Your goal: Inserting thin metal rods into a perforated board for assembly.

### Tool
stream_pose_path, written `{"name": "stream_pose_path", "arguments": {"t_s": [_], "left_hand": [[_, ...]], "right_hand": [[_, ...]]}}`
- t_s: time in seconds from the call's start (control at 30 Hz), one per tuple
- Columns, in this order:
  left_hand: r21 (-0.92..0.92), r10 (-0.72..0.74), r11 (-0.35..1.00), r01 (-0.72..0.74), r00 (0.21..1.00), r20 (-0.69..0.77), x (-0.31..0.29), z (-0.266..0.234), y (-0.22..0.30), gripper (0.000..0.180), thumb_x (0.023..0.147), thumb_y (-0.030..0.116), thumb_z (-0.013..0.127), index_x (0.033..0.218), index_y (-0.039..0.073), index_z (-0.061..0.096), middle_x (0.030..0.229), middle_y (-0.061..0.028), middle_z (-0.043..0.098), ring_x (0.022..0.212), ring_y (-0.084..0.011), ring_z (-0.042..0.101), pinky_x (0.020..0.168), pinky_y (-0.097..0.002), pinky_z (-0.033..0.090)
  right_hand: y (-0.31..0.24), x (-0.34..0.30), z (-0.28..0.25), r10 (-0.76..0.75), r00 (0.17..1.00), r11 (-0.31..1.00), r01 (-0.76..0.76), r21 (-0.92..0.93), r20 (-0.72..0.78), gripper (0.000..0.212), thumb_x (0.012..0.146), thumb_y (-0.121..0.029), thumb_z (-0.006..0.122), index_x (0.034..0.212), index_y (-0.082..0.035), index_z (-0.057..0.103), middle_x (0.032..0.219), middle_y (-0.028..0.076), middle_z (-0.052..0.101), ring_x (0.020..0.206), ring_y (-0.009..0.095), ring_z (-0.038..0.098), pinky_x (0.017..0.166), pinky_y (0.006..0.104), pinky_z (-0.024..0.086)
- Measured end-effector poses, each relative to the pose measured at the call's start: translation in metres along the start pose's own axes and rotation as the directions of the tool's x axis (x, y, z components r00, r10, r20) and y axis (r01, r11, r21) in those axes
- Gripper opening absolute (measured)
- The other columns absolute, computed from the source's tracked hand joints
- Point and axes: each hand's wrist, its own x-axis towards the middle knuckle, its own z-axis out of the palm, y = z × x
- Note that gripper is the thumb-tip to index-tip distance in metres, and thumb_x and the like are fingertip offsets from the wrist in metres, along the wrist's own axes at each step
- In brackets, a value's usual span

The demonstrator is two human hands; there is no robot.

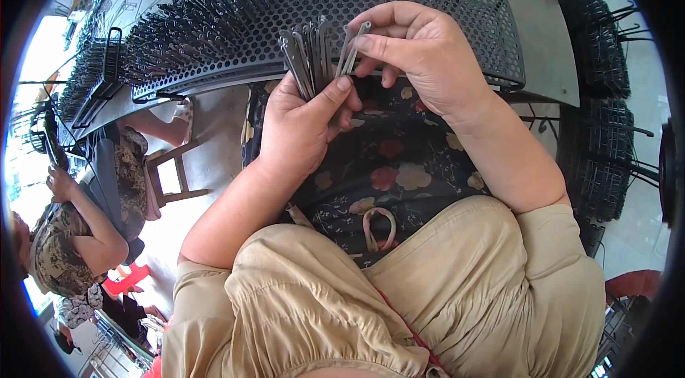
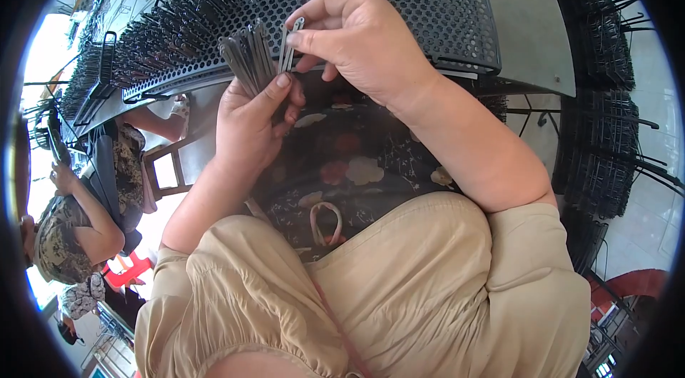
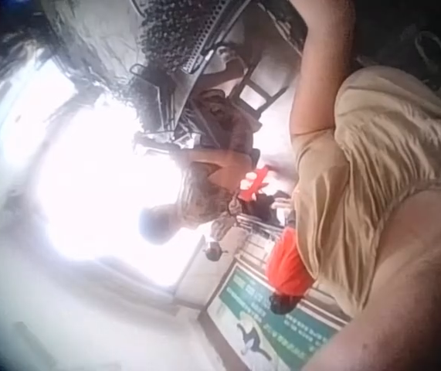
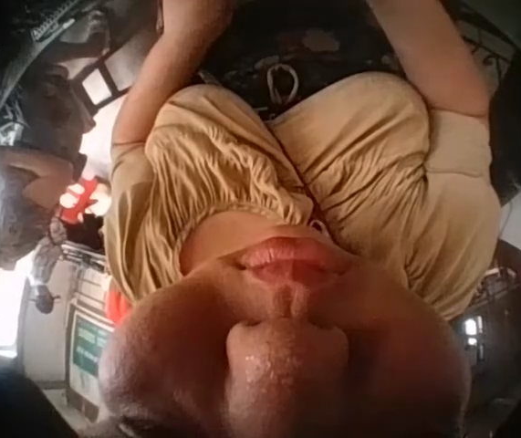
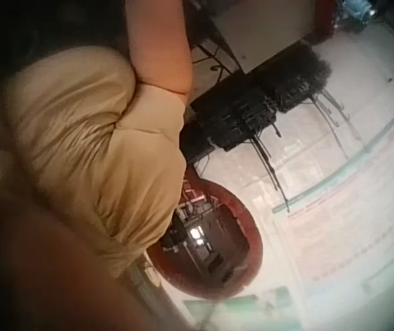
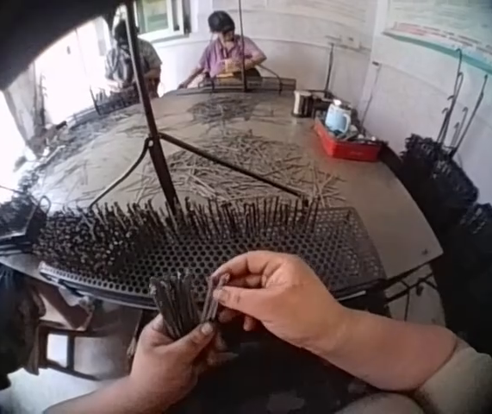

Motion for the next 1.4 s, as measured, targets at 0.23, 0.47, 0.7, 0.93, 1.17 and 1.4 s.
{"name": "stream_pose_path", "arguments": {"t_s": [0.23,0.47,0.7,0.93,1.17,1.4], "left_hand": [[0.015,-0.01,1.0,0.011,0.998,-0.067,-0.003,0.005,-0.001,0.01,0.09,0.01,0.066,0.096,0.008,0.059,0.075,-0.0022,0.063,0.057,-0.0059,0.053,0.045,-0.017,0.037],[-0.076,0.012,0.997,-0.015,0.999,-0.03,-0.003,0.006,-0.001,0.006,0.093,0.011,0.062,0.097,0.008,0.058,0.078,-0.0032,0.064,0.06,-0.0061,0.053,0.046,-0.0175,0.038],[-0.062,0.045,0.997,-0.046,0.999,-0.012,-0.003,0.005,0.0,0.006,0.094,0.011,0.06,0.099,0.008,0.058,0.079,-0.004,0.064,0.061,-0.0067,0.054,0.046,-0.0178,0.038],[-0.033,0.051,0.998,-0.052,0.998,-0.039,-0.002,0.003,-0.001,0.005,0.094,0.01,0.06,0.097,0.007,0.057,0.078,-0.0057,0.064,0.052,-0.0065,0.049,0.043,-0.0185,0.035],[0.025,-0.037,0.999,0.037,0.999,-0.007,0.003,0.006,-0.01,0.007,0.092,0.008,0.062,0.094,0.007,0.056,0.069,-0.0022,0.06,0.047,-0.0044,0.043,0.041,-0.0194,0.032],[0.057,-0.052,0.997,0.052,0.999,-0.015,0.007,0.004,-0.01,0.008,0.091,0.008,0.063,0.093,0.007,0.056,0.069,-0.0015,0.06,0.048,-0.0039,0.043,0.042,-0.0191,0.032]], "right_hand": [[0.005,-0.004,0.005,-0.009,0.999,0.999,0.007,-0.052,-0.034,0.019,0.087,-0.009,0.067,0.102,0.003,0.063,0.092,0.01,0.071,0.072,0.011,0.067,0.054,0.0174,0.046],[0.005,-0.005,0.003,0.007,1.0,0.999,-0.007,0.045,-0.019,0.021,0.088,-0.01,0.067,0.105,0.001,0.064,0.089,0.008,0.07,0.072,0.012,0.067,0.055,0.0189,0.047],[0.007,-0.006,0.001,0.005,1.0,0.999,-0.003,0.051,-0.027,0.019,0.088,-0.011,0.067,0.104,0.001,0.064,0.088,0.007,0.069,0.072,0.012,0.067,0.056,0.0204,0.049],[-0.012,0.003,-0.024,-0.211,0.972,0.977,0.21,-0.02,-0.106,0.013,0.089,-0.008,0.063,0.101,-0.002,0.064,0.085,0.01,0.071,0.07,0.012,0.066,0.057,0.0209,0.049],[-0.024,0.049,-0.06,-0.788,0.57,0.58,0.562,-0.59,-0.232,0.026,0.088,0.004,0.061,0.107,-0.003,0.045,0.08,0.005,0.059,0.071,0.01,0.061,0.06,0.0239,0.047],[-0.02,0.048,-0.052,-0.767,0.625,0.497,0.437,-0.75,-0.144,0.021,0.084,0.001,0.067,0.098,-0.003,0.052,0.073,0.006,0.06,0.068,0.012,0.064,0.061,0.0262,0.049]]}}
